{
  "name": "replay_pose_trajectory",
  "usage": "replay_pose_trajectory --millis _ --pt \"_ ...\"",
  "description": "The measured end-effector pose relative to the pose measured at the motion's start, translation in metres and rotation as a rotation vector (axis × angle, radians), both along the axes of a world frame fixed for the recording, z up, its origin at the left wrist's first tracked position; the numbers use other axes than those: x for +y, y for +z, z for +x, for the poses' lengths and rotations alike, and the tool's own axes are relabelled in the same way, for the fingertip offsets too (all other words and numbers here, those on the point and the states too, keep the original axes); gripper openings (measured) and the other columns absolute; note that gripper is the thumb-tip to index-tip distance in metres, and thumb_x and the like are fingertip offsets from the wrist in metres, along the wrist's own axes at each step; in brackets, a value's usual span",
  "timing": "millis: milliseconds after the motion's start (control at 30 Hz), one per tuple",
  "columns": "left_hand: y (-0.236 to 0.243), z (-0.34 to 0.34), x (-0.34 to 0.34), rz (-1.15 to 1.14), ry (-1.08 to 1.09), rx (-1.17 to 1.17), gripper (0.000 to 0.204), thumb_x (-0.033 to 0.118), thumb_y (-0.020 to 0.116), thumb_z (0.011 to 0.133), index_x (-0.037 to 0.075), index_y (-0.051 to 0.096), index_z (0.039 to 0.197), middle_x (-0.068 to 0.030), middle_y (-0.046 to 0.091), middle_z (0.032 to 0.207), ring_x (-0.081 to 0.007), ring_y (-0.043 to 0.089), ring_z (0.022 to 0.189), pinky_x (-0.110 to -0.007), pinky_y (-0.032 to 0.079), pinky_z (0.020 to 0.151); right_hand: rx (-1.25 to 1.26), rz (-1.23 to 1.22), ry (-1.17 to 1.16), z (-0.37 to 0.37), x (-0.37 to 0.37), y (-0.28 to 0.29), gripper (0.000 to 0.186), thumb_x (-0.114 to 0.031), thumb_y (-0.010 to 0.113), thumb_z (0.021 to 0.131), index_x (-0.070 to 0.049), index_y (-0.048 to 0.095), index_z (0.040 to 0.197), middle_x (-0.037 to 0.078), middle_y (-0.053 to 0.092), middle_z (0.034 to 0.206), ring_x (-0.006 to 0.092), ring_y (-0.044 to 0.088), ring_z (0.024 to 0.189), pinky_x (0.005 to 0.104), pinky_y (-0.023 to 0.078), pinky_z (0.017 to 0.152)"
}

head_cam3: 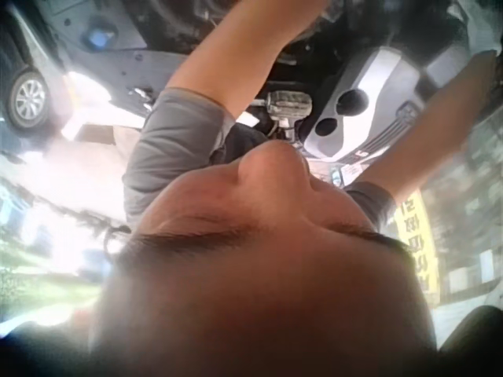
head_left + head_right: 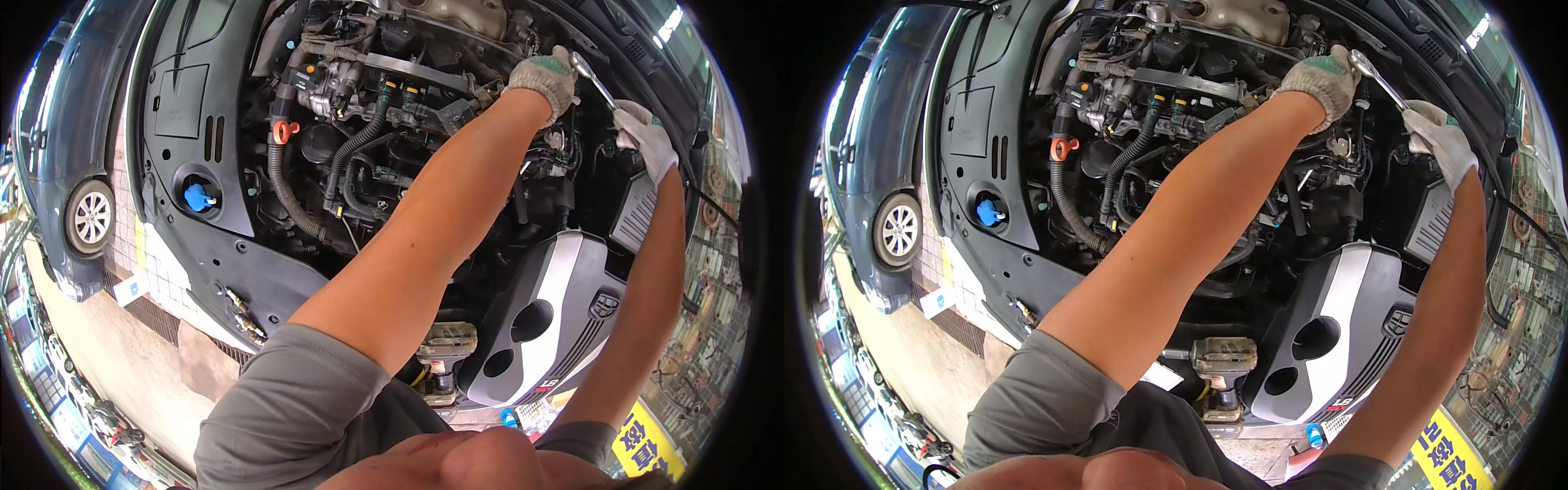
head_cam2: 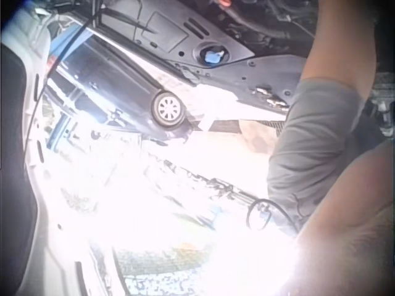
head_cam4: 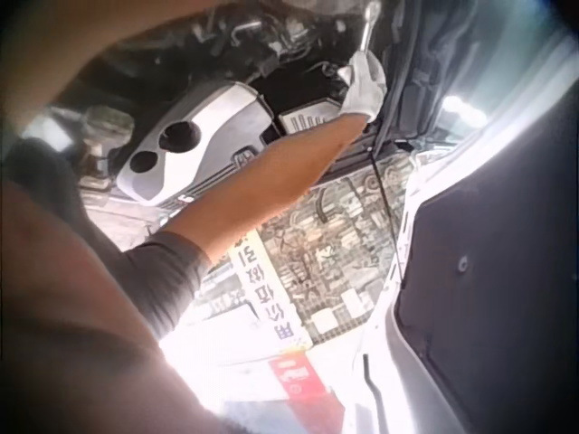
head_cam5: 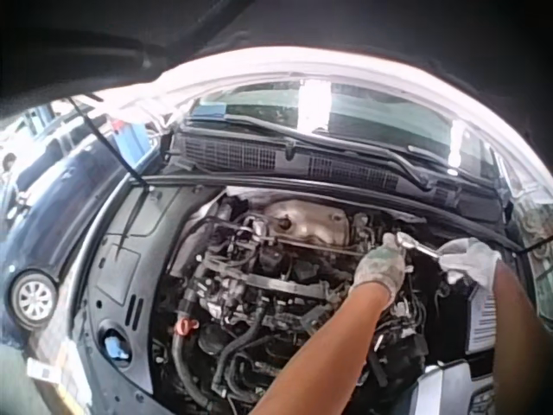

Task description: The person works under the hood of a white car, using a socket wrench to tighten bolts on the engine. They repeatedly reach into the engine bay, adjust components, and reposition the wrench while wearing gloves.

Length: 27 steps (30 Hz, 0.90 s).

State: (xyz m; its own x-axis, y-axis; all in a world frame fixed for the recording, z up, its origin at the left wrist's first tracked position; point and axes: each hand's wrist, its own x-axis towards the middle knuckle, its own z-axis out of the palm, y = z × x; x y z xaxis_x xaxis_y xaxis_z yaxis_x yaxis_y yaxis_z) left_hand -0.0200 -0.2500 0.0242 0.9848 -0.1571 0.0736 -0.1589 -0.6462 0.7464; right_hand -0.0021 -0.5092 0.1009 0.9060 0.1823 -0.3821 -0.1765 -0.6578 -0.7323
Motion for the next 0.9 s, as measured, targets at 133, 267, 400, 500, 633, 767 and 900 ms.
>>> replay_pose_trajectory --millis 133,267,400,500,633,767,900 --pt "-0.007 0.0 0.007 0.01 0.029 -0.026 0.043 0.035 0.043 0.109 -0.007 0.047 0.119 -0.0238 0.074 0.094 -0.0402 0.074 0.094 -0.049 0.059 0.081 -0.093 -0.163 -0.139 -0.048 0.044 0.009 0.055 -0.048 0.07 0.096 -0.005 0.067 0.129 -0.004 0.057 0.083 0.0026 0.049 0.061 0.0214 0.04 0.054" --pt "-0.014 0.009 0.013 0.076 0.035 -0.073 0.042 0.034 0.043 0.108 -0.007 0.047 0.118 -0.025 0.074 0.096 -0.0402 0.074 0.096 -0.049 0.059 0.082 -0.408 -0.275 -0.253 -0.077 0.087 -0.013 0.056 -0.049 0.065 0.097 -0.005 0.066 0.132 0.009 0.073 0.111 0.0204 0.068 0.102 0.0352 0.051 0.092" --pt "-0.011 0.002 0.016 0.031 0.03 -0.023 0.044 0.037 0.046 0.108 -0.006 0.047 0.117 -0.0267 0.074 0.099 -0.0409 0.074 0.098 -0.049 0.058 0.086 -0.361 -0.615 -0.407 -0.117 0.137 0.0 0.053 -0.056 0.055 0.1 -0.018 0.065 0.137 0.014 0.071 0.127 0.0339 0.066 0.119 0.0411 0.049 0.102" --pt "-0.004 -0.003 0.017 0.013 0.024 -0.005 0.044 0.037 0.047 0.107 -0.006 0.048 0.118 -0.0252 0.075 0.099 -0.0402 0.074 0.099 -0.048 0.058 0.087 -0.432 -0.785 -0.063 -0.068 0.093 0.006 0.052 -0.052 0.056 0.101 -0.016 0.064 0.137 0.015 0.07 0.129 0.0337 0.065 0.121 0.0406 0.048 0.103" --pt "0.006 -0.004 0.0 0.033 -0.041 0.003 0.043 0.037 0.047 0.107 -0.005 0.049 0.116 -0.0228 0.075 0.098 -0.0396 0.074 0.097 -0.048 0.058 0.086 -0.184 -0.183 0.109 0.016 -0.016 -0.02 0.048 -0.034 0.07 0.099 -0.003 0.064 0.135 0.003 0.07 0.106 0.0113 0.064 0.092 0.0254 0.049 0.082" --pt "-0.007 -0.003 0.022 -0.03 0.038 0.0 0.044 0.038 0.045 0.108 -0.006 0.049 0.115 -0.0231 0.075 0.095 -0.0401 0.074 0.095 -0.048 0.058 0.084 -0.116 -0.229 -0.146 -0.023 0.06 0.006 0.042 -0.034 0.074 0.096 -0.005 0.069 0.127 -0.008 0.057 0.078 0.0018 0.042 0.06 0.0206 0.03 0.053" --pt "0.004 -0.007 0.004 -0.074 -0.041 -0.023 0.046 0.038 0.044 0.108 -0.006 0.049 0.115 -0.0239 0.075 0.093 -0.041 0.074 0.094 -0.049 0.058 0.083 -0.24 -0.267 -0.255 -0.06 0.034 -0.002 0.053 -0.046 0.073 0.095 -0.003 0.07 0.126 0.001 0.07 0.095 0.0098 0.059 0.077 0.0253 0.045 0.068"
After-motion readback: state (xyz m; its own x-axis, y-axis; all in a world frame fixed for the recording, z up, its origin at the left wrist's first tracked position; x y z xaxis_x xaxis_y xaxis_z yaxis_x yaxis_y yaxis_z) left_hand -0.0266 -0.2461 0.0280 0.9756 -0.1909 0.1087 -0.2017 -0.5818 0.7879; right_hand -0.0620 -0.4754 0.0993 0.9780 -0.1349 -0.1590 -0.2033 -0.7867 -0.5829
